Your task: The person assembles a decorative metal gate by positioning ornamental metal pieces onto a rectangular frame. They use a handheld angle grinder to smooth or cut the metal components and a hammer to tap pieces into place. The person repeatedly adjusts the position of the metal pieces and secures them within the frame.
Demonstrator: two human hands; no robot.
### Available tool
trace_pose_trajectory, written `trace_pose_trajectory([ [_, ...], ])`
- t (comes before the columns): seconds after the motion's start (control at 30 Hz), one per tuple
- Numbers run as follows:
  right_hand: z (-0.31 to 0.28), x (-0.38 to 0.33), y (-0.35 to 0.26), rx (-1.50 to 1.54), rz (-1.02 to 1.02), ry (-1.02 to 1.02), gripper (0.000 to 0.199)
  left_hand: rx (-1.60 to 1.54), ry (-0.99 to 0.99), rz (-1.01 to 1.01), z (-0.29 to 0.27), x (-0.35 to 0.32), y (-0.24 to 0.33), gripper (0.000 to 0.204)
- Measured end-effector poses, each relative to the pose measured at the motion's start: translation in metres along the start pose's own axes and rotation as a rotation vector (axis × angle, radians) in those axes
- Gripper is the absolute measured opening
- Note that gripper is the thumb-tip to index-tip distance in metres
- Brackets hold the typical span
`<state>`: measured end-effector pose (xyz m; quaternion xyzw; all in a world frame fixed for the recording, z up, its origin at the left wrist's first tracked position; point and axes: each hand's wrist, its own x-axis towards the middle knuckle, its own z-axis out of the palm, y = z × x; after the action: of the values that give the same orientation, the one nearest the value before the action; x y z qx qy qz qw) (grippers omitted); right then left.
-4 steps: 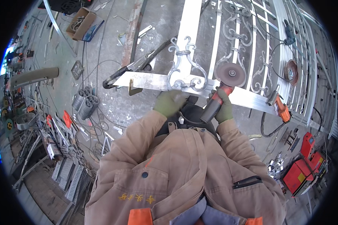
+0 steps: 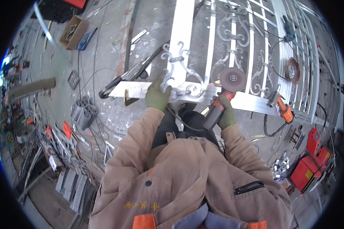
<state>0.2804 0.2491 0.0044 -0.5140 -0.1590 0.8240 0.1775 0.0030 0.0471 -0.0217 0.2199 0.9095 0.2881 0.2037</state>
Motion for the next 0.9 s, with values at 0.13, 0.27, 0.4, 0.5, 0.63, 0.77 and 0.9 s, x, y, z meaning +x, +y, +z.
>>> trace_pose_trajectory([
  [0.13,0.003,0.014,-0.010,0.057,-0.009,-0.001,0.058,0.159,0.074,-0.101,0.029,0.069,-0.007,0.088],
  [0.27,-0.014,0.011,-0.001,0.113,-0.064,0.060,0.059,0.170,-0.173,-0.221,0.042,0.095,-0.001,0.085],
  [0.4,-0.023,0.003,0.008,0.161,-0.083,0.101,0.060,0.082,-0.236,-0.223,0.052,0.101,-0.010,0.075],
  [0.5,-0.025,-0.003,0.014,0.152,-0.097,0.141,0.062,0.070,-0.198,-0.195,0.058,0.104,-0.018,0.071],
  [0.63,-0.037,-0.008,0.020,0.122,-0.110,0.179,0.063,-0.028,-0.206,-0.231,0.060,0.106,-0.020,0.068],
  [0.77,-0.028,-0.010,0.017,-0.007,-0.151,0.189,0.064,-0.114,-0.214,-0.278,0.056,0.118,-0.033,0.067],
  [0.9,0.000,-0.004,0.000,-0.137,-0.117,0.136,0.065,-0.138,-0.234,-0.224,0.049,0.125,-0.044,0.065],
])
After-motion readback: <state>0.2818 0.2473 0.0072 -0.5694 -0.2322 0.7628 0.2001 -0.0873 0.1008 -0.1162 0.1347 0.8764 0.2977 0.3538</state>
